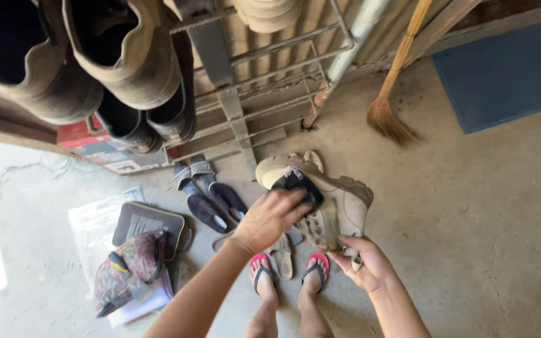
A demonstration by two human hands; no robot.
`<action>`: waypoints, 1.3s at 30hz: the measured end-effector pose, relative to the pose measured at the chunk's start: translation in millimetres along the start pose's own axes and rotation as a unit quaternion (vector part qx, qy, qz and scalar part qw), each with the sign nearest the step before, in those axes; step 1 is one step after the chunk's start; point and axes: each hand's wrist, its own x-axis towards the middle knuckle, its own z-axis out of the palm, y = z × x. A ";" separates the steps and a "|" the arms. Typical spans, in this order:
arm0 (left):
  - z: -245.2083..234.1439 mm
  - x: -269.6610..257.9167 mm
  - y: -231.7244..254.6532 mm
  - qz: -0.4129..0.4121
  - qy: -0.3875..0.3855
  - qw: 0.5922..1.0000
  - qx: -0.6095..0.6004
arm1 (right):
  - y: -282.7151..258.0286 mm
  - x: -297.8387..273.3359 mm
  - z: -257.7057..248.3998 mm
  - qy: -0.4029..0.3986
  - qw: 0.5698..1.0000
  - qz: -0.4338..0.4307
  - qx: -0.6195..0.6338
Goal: The person uses a small black cloth to wipe the exterior of several pairs of shoes and boots on a metal rack and on the floor. They handle each item one at a time, wiping surfaces and then placing them back on the rack or floor.
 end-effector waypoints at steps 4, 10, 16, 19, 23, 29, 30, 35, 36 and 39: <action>-10.0 -6.7 -30.8 -0.293 0.222 0.929 -0.054 | 6.3 3.2 -0.4 0.010 0.997 0.042 0.067; 7.2 -17.7 -17.1 -0.030 0.134 0.991 0.008 | 19.3 0.3 7.9 0.050 0.997 0.017 0.058; 3.0 -24.8 8.7 0.113 0.159 0.980 -0.041 | 18.1 -7.7 18.1 0.052 0.995 0.007 0.088; -4.9 -21.3 -13.0 -0.301 0.186 0.919 -0.175 | 29.1 -15.1 13.0 0.077 0.986 0.029 0.146; 3.8 -20.8 9.3 -0.059 0.245 0.967 -0.049 | 29.4 -1.9 -1.0 0.060 0.983 0.066 0.158; -8.5 -2.3 -13.0 -0.199 0.219 0.952 -0.075 | 34.0 -25.1 -11.7 0.038 0.999 -0.011 0.013; -12.2 0.0 -13.7 -0.194 0.266 0.942 -0.060 | 33.7 -34.8 -12.9 0.047 0.999 -0.018 -0.016; -7.9 -19.4 16.9 0.015 0.174 0.980 -0.095 | 34.6 -51.8 -4.1 -0.008 0.994 -0.051 -0.099; -7.8 -15.9 7.5 0.033 0.131 0.987 -0.086 | 29.0 -49.1 -0.3 0.001 0.993 -0.047 -0.107; -1.1 -14.8 -15.5 -0.317 0.094 0.933 -0.140 | 28.2 -54.3 1.3 0.019 0.993 -0.044 -0.112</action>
